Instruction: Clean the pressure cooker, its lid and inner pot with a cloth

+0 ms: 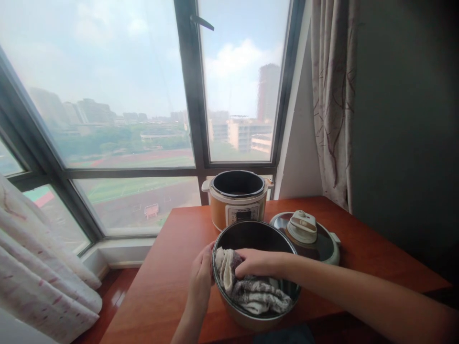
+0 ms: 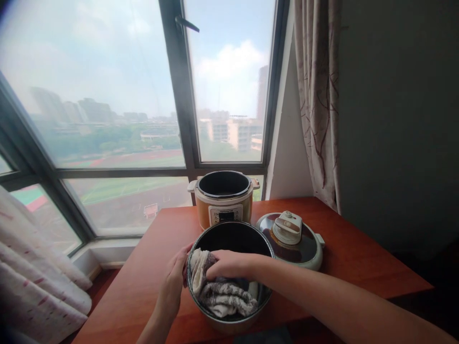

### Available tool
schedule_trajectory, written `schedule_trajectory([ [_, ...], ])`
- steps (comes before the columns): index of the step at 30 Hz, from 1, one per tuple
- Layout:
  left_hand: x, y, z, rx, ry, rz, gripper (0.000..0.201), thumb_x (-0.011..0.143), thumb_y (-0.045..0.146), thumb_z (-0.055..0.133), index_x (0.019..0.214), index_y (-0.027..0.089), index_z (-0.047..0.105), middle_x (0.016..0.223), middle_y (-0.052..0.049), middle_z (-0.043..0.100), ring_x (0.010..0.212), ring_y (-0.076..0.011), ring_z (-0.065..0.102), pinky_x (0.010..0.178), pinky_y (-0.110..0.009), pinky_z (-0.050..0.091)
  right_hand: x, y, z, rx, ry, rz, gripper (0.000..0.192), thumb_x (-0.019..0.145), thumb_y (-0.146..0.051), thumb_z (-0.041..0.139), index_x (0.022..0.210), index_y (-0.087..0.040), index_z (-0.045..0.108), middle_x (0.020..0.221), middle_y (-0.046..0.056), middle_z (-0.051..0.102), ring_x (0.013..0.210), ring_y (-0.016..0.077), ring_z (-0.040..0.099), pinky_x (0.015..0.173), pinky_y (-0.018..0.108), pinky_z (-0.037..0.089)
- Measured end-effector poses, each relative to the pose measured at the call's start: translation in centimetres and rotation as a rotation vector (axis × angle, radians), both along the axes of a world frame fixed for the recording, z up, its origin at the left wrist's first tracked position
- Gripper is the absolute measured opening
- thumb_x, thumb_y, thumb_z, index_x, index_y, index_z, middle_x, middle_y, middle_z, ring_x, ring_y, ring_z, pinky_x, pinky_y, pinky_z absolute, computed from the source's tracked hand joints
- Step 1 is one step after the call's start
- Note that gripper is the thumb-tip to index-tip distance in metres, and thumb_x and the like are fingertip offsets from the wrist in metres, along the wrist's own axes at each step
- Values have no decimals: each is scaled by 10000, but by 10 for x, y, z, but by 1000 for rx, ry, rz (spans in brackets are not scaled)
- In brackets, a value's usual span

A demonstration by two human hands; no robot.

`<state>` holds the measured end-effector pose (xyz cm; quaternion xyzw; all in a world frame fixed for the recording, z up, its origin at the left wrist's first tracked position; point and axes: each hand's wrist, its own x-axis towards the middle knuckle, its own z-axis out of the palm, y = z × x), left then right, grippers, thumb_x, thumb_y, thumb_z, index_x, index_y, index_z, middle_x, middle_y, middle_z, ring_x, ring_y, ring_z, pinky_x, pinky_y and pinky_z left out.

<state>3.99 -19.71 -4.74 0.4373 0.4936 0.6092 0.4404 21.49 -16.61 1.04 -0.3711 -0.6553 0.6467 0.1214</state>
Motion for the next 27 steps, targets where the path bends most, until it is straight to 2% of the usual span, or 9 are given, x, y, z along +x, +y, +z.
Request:
schedule_trajectory([
  [5, -3, 5, -8, -23, 5, -26, 703, 705, 545, 778, 1225, 83, 681, 763, -60, 724, 668, -201, 648, 683, -317, 537, 23, 12, 39, 258, -488, 506, 200, 622, -263, 715, 821, -237, 704, 757, -46, 674, 727, 178, 624, 672, 266, 451],
  [8, -4, 8, -12, -20, 34, -13, 711, 720, 554, 761, 1248, 87, 673, 663, -25, 670, 605, -180, 602, 619, -291, 502, 36, 7, 55, 455, -741, 663, 114, 619, -246, 754, 715, -249, 692, 590, -49, 604, 591, 183, 596, 589, 284, 420],
  [11, -4, 8, -11, -9, 57, -39, 707, 730, 566, 746, 1248, 90, 678, 618, -8, 630, 582, -170, 573, 574, -272, 467, 50, 1, 60, 786, -995, 655, 153, 559, -140, 788, 627, -237, 691, 537, -15, 587, 557, 208, 592, 596, 323, 418],
  [13, -4, 8, -9, -12, 78, -56, 712, 741, 571, 732, 1259, 86, 672, 600, 3, 607, 570, -163, 554, 545, -259, 436, 57, 2, 57, 992, -1129, 598, 184, 539, -100, 812, 615, -227, 703, 646, 43, 675, 643, 238, 631, 647, 349, 434],
  [15, -3, 7, -7, -15, 92, -68, 722, 752, 571, 720, 1275, 77, 657, 610, 3, 609, 577, -158, 546, 538, -251, 418, 61, 9, 50, 1160, -1190, 551, 156, 596, -119, 823, 671, -219, 730, 806, 101, 733, 766, 261, 654, 710, 368, 442],
  [19, -4, 8, -7, -5, 98, -105, 728, 772, 554, 700, 1311, 71, 622, 756, -46, 686, 691, -181, 596, 604, -261, 450, 58, 36, 33, 1408, -1157, 546, 41, 787, -153, 734, 793, -185, 758, 900, 134, 726, 899, 262, 634, 776, 376, 417],
  [23, -6, 11, -11, -4, 126, -102, 716, 772, 555, 694, 1302, 78, 632, 687, -15, 648, 621, -156, 544, 575, -253, 418, 46, 59, 21, 1662, -965, 622, 154, 908, -154, 611, 831, -162, 744, 954, 119, 706, 949, 248, 588, 800, 382, 398],
  [25, -7, 11, -12, -1, 120, -97, 714, 761, 558, 704, 1291, 84, 643, 675, -7, 636, 603, -149, 530, 577, -255, 419, 42, 63, 19, 1718, -864, 605, 197, 936, -139, 557, 857, -155, 737, 991, 121, 700, 968, 242, 577, 831, 390, 395],
  [27, -6, 12, -12, -9, 99, -102, 728, 749, 570, 713, 1287, 84, 647, 680, -10, 634, 610, -155, 544, 583, -262, 431, 40, 62, 20, 1673, -863, 539, 113, 878, -145, 623, 870, -144, 736, 1023, 140, 698, 992, 260, 579, 864, 411, 395],
])
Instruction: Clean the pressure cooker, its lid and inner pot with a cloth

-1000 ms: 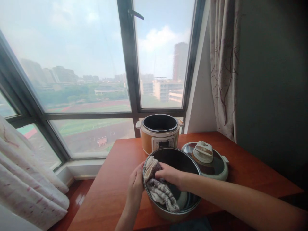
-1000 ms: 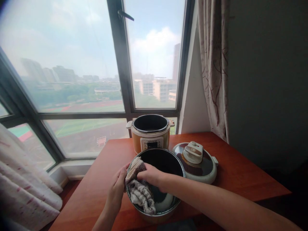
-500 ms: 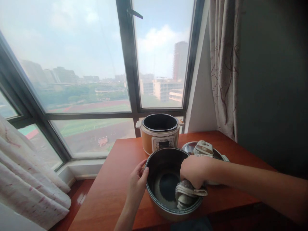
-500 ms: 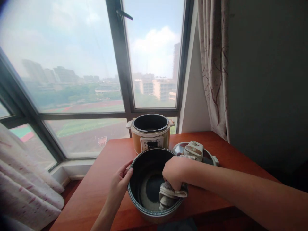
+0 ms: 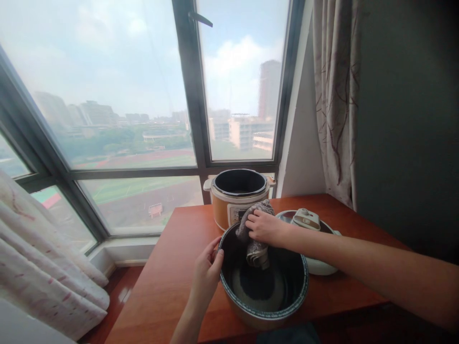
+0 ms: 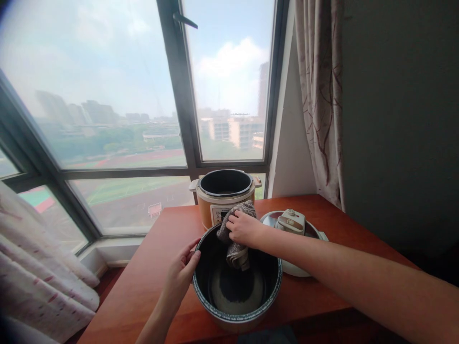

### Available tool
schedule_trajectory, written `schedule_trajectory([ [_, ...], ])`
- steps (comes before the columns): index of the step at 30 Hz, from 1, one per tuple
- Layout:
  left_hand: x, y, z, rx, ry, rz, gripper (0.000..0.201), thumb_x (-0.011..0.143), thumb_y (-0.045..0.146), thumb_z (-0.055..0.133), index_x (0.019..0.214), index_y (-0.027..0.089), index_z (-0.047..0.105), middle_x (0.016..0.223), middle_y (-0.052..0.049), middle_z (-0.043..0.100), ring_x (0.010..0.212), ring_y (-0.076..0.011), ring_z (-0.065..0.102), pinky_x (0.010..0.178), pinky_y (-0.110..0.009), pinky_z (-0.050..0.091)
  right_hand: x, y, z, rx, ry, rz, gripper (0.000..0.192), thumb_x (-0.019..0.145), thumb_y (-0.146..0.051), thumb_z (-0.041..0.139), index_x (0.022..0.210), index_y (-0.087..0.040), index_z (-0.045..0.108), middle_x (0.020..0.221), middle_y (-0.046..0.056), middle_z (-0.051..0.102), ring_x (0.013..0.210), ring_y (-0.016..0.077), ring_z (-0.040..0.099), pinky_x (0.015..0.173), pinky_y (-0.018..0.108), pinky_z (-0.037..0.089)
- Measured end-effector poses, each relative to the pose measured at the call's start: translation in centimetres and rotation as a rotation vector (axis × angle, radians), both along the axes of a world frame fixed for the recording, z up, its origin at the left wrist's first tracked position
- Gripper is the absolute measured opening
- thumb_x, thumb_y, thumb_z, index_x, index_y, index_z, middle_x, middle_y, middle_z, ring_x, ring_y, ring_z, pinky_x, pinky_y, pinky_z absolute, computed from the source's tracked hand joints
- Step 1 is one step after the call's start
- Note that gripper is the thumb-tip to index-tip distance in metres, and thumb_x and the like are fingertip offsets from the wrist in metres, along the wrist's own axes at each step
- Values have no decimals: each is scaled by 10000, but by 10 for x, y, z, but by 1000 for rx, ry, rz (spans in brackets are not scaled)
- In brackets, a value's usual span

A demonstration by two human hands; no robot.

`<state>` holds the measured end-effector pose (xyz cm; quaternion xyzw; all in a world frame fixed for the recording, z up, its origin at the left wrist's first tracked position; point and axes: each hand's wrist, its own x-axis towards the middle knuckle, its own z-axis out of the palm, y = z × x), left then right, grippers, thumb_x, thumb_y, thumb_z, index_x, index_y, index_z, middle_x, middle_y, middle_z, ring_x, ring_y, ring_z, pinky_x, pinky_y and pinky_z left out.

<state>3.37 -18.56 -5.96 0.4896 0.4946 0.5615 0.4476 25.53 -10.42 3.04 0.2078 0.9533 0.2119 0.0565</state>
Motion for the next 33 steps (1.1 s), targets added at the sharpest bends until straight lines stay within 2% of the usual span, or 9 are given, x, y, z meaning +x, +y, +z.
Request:
schedule_trajectory([
  [3, 2, -1, 0, -21, -20, 9, 735, 747, 578, 713, 1291, 88, 646, 651, -3, 617, 603, -165, 557, 575, -267, 442, 5, -10, 5, -147, 66, -283, 166, 596, -148, 808, 740, -150, 725, 981, 166, 707, 994, 319, 601, 883, 444, 410],
  [7, 5, -4, 1, 13, -2, 94, 650, 762, 538, 716, 1253, 114, 683, 628, 3, 612, 590, -166, 555, 615, -283, 475, 22, -31, 20, -494, 234, -692, 290, 418, -85, 755, 392, -216, 497, 639, 92, 656, 815, 319, 654, 825, 444, 445],
  [11, 10, -6, 2, 15, 9, 150, 629, 766, 533, 710, 1232, 112, 694, 620, 1, 620, 601, -181, 579, 637, -292, 489, 33, -47, 38, -834, 224, -655, 231, 454, -163, 724, 398, -230, 510, 450, -13, 495, 588, 213, 583, 668, 346, 441],
  [15, 12, -7, 2, 28, 32, 185, 638, 786, 549, 691, 1236, 97, 679, 624, 3, 620, 615, -190, 597, 637, -295, 499, 23, -58, 31, -1225, 125, -600, 49, 573, -269, 672, 589, -234, 642, 562, -44, 586, 531, 148, 519, 538, 273, 385],
  [18, 13, -8, 1, 38, 36, 202, 628, 789, 554, 695, 1218, 95, 687, 633, -5, 633, 619, -191, 609, 631, -289, 499, 3, -69, 8, -1487, 372, -676, 84, 616, -270, 620, 671, -217, 655, 624, -36, 621, 529, 139, 527, 531, 262, 397],
  [21, 14, -8, 2, 21, 9, 188, 651, 787, 568, 694, 1234, 95, 676, 719, -42, 698, 683, -216, 657, 647, -294, 509, -24, -76, -17, -1711, 872, -770, 117, 626, -230, 577, 718, -192, 639, 641, -12, 634, 568, 151, 570, 585, 273, 448],
  [26, 10, -10, 7, 20, -12, 117, 662, 797, 594, 674, 1247, 108, 665, 967, -115, 760, 898, -271, 703, 801, -340, 543, -54, -55, -38, -1653, 1684, -883, 187, 641, -167, 628, 823, -183, 590, 750, 23, 659, 734, 188, 644, 671, 301, 518],
  [30, 1, -12, 19, 49, 299, 138, 594, 841, 605, 609, 1209, 147, 695, 823, -71, 728, 722, -237, 678, 685, -327, 523, -42, -37, -37, -1555, 1860, -908, 201, 726, -209, 646, 913, -196, 575, 887, 33, 675, 846, 182, 660, 735, 313, 550],
  [33, 0, -13, 41, 156, 593, 274, 482, 870, 556, 575, 1157, 195, 716, 994, -98, 721, 781, -253, 682, 702, -350, 518, -27, -44, -30, -1558, 1892, -873, 221, 734, -233, 671, 936, -188, 591, 909, 39, 689, 846, 188, 669, 757, 331, 558],
])
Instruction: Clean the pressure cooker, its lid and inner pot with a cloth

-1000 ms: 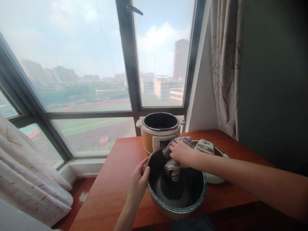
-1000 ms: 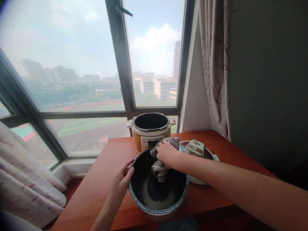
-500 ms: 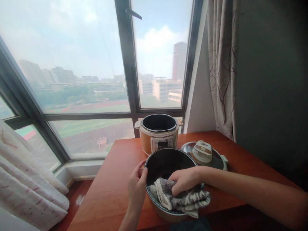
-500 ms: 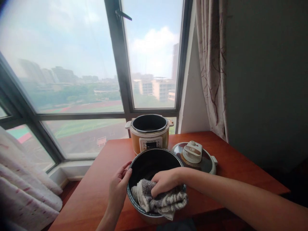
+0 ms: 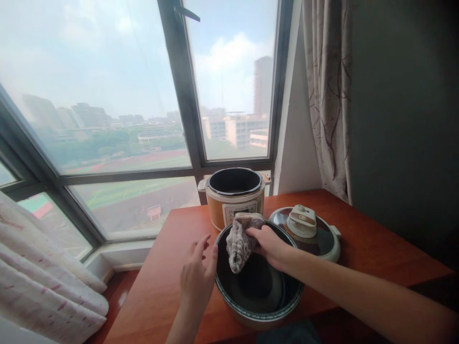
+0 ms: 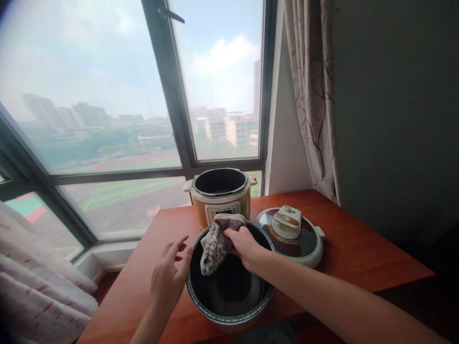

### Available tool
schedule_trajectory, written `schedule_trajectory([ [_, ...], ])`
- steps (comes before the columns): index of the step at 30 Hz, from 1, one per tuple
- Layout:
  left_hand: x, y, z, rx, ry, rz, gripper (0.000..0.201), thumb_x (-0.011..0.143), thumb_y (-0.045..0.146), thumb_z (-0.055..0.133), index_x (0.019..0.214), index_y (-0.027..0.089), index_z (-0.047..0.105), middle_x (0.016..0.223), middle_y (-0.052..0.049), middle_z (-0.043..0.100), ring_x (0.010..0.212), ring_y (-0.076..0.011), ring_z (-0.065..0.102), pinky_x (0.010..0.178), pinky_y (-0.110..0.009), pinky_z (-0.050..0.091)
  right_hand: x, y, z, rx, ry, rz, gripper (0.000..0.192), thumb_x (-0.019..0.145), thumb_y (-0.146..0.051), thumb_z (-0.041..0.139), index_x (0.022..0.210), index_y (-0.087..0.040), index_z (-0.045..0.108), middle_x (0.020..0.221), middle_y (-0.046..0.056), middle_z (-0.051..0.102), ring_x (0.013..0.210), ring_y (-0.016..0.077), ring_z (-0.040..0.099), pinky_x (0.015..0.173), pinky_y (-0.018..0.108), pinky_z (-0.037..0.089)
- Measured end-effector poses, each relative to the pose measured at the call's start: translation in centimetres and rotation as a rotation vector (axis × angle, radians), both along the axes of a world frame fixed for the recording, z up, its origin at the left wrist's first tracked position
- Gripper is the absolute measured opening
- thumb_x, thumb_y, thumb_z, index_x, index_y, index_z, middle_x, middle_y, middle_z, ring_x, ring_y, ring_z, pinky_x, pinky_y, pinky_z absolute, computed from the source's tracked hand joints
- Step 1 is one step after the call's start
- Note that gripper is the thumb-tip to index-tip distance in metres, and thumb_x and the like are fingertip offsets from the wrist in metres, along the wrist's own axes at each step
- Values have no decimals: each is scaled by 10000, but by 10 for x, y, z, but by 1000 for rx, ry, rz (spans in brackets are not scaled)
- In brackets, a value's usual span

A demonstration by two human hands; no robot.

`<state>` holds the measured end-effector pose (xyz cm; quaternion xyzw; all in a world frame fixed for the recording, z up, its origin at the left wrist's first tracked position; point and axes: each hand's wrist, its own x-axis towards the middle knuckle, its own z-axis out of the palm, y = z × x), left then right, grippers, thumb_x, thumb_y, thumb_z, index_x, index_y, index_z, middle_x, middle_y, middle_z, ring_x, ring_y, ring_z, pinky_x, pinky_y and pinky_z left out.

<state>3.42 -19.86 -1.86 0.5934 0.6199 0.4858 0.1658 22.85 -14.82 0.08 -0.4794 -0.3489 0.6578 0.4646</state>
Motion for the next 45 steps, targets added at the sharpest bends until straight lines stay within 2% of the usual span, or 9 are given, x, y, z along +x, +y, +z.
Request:
schedule_trajectory([
  [8, 43, 6, 55, -56, -56, -657, 487, 902, 414, 614, 1346, 214, 615, 1349, -120, 648, 1251, -318, 583, 1044, -402, 451, 26, -39, 29, 205, 242, 190, 376, 690, -190, 722, 1064, -175, 679, 975, 42, 738, 972, 232, 688, 856, 329, 537],
  [13, 71, 4, 52, 169, 112, -566, 653, 699, 113, 665, 1339, 218, 589, 1429, -125, 579, 1323, -324, 519, 1107, -435, 393, 41, -48, 30, 253, 281, 174, 396, 736, -227, 707, 1129, -197, 676, 1089, 57, 732, 1087, 245, 661, 937, 347, 524],
  [21, 64, 8, 68, 79, 7, -477, 312, 726, 144, 605, 1021, 229, 656, 898, 3, 730, 811, -199, 646, 712, -253, 471, 89, -58, 11, 391, -42, 111, 490, 768, -333, 768, 1234, -218, 666, 1251, 98, 692, 1219, 282, 614, 1080, 457, 453],
  [28, 69, -35, 87, 40, 269, -776, 448, 716, 128, 594, 1128, 269, 699, 997, -63, 748, 895, -271, 683, 785, -317, 512, 118, -55, -38, 583, -702, -248, 394, 769, -385, 661, 1115, -197, 673, 1183, 119, 671, 1063, 294, 627, 908, 407, 520],
  [33, 79, -57, 60, 42, 555, -1121, 317, 907, 297, 569, 1195, 298, 703, 1185, -94, 719, 960, -273, 696, 824, -318, 518, 118, -48, -57, 395, -600, -198, 412, 780, -401, 615, 1112, -161, 665, 925, 84, 704, 875, 266, 654, 793, 364, 520],
  [37, 81, -54, 64, -69, 362, -996, 392, 1004, 435, 394, 1210, 296, 697, 1196, -102, 688, 873, -213, 691, 768, -283, 521, 113, -48, -59, 367, -498, -182, 398, 802, -447, 628, 1062, -155, 702, 739, 39, 681, 730, 229, 628, 704, 329, 507],
  [39, 87, -51, 70, -151, 486, -887, 395, 970, 461, 491, 1292, 288, 641, 1213, -93, 676, 940, -232, 681, 826, -315, 525, 109, -49, -59, 391, -462, -202, 390, 798, -453, 637, 1026, -146, 715, 694, 25, 659, 674, 208, 598, 640, 301, 485],
  [42, 107, -49, 70, -201, 797, -844, 794, 711, 613, 764, 1361, 197, 577, 1244, -127, 662, 1126, -345, 628, 969, -442, 505, 104, -51, -60, 437, -425, -242, 363, 809, -445, 621, 978, -140, 723, 653, 9, 627, 630, 184, 555, 587, 272, 445],
  [45, 128, -53, 59, -271, 998, -836, 787, 738, 533, 754, 1356, 90, 551, 1101, -162, 706, 965, -342, 701, 823, -426, 568, 104, -48, -62, 435, -434, -262, 389, 819, -424, 590, 1032, -128, 724, 610, -11, 575, 601, 168, 514, 573, 265, 417],
])
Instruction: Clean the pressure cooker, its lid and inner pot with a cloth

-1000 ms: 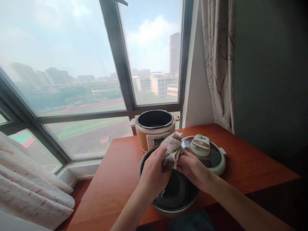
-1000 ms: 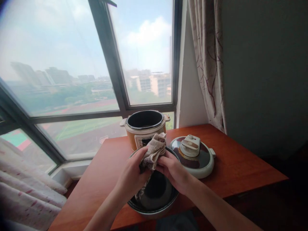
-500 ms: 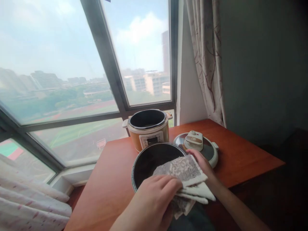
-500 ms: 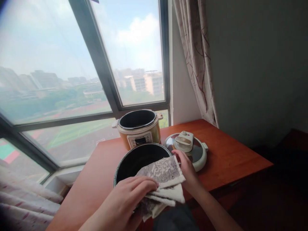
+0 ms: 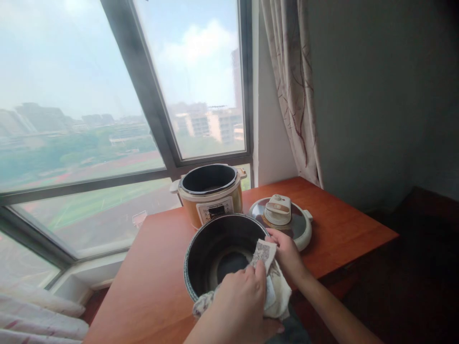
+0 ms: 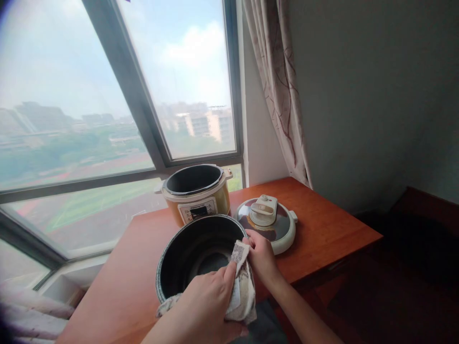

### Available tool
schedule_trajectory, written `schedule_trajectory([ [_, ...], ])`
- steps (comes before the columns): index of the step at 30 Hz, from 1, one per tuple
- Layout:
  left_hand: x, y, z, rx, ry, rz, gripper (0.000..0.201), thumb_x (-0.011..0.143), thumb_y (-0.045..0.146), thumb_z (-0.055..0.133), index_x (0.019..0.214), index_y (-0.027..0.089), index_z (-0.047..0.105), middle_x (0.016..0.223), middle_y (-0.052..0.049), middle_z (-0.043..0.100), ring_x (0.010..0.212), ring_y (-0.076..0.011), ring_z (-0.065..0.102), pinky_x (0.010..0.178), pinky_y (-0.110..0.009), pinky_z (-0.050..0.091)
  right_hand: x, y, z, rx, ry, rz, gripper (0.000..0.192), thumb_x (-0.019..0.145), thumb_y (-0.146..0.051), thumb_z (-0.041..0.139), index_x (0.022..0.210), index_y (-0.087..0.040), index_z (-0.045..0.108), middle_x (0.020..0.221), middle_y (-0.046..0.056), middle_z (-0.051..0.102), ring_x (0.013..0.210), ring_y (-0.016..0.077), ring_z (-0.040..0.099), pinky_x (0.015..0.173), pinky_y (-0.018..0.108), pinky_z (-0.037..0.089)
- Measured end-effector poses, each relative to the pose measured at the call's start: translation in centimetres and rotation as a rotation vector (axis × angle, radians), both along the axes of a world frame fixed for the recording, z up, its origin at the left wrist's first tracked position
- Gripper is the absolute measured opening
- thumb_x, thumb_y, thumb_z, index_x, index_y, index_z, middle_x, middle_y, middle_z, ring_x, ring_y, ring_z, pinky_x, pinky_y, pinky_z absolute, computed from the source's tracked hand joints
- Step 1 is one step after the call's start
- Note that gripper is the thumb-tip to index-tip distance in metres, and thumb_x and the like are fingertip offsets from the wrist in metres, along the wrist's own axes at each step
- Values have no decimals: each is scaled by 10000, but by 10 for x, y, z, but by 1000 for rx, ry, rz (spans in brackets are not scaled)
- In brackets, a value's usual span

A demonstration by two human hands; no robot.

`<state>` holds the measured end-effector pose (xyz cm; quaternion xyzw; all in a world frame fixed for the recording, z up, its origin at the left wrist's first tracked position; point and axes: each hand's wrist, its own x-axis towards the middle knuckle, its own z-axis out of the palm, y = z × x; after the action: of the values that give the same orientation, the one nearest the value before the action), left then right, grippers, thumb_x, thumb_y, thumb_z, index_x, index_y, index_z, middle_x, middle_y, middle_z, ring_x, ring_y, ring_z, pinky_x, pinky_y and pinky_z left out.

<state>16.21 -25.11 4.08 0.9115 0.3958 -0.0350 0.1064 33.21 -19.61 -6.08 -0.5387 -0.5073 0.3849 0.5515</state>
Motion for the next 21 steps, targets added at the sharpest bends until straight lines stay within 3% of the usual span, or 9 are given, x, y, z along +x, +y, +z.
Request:
schedule_trajectory([
  [3, 8, -7, -14, 96, 164, 9, 554, 854, 315, 632, 1342, 69, 547, 968, -158, 715, 790, -298, 728, 657, -360, 561, 3, 5, -2, -26, -39, -19, 492, 811, -390, 571, 1183, -91, 691, 580, -44, 502, 562, 143, 453, 561, 257, 376],
  [7, -14, -13, -27, 235, 180, -44, 484, 865, 209, 588, 1336, 107, 539, 941, -110, 710, 788, -260, 719, 671, -344, 543, 7, 9, -1, -4, -111, 16, 565, 824, -384, 541, 1251, -35, 661, 553, -74, 413, 531, 121, 386, 547, 253, 332],
  [10, -50, -8, -31, 297, 58, -177, 501, 838, 250, 657, 1313, 146, 536, 966, -60, 716, 804, -238, 694, 714, -355, 527, 11, 9, 2, 28, -215, 12, 560, 836, -377, 530, 1233, -7, 666, 543, -79, 394, 531, 120, 391, 564, 262, 348],
  [15, -108, 16, -38, 440, -263, -294, 174, 936, 225, 559, 1108, 228, 583, 931, 2, 708, 862, -194, 642, 884, -355, 446, 17, 12, 14, 31, -433, 35, 478, 886, -322, 487, 1225, -44, 678, 533, -60, 445, 529, 142, 459, 594, 286, 400],
  [18, -121, 26, -42, 489, -373, -283, 128, 970, 227, 496, 1055, 234, 592, 905, 6, 701, 870, -188, 622, 923, -353, 402, 14, 7, 24, 163, -699, -98, 358, 908, -254, 488, 1152, -111, 708, 714, 43, 632, 686, 202, 584, 711, 347, 458],
  [21, -113, 22, -43, 469, -347, -246, 80, 927, 246, 555, 994, 236, 598, 864, 19, 690, 812, -187, 613, 865, -351, 402, 1, -11, 27, 442, -853, -253, 286, 931, -199, 486, 1130, -153, 687, 992, 127, 680, 942, 277, 609, 858, 427, 462],
])
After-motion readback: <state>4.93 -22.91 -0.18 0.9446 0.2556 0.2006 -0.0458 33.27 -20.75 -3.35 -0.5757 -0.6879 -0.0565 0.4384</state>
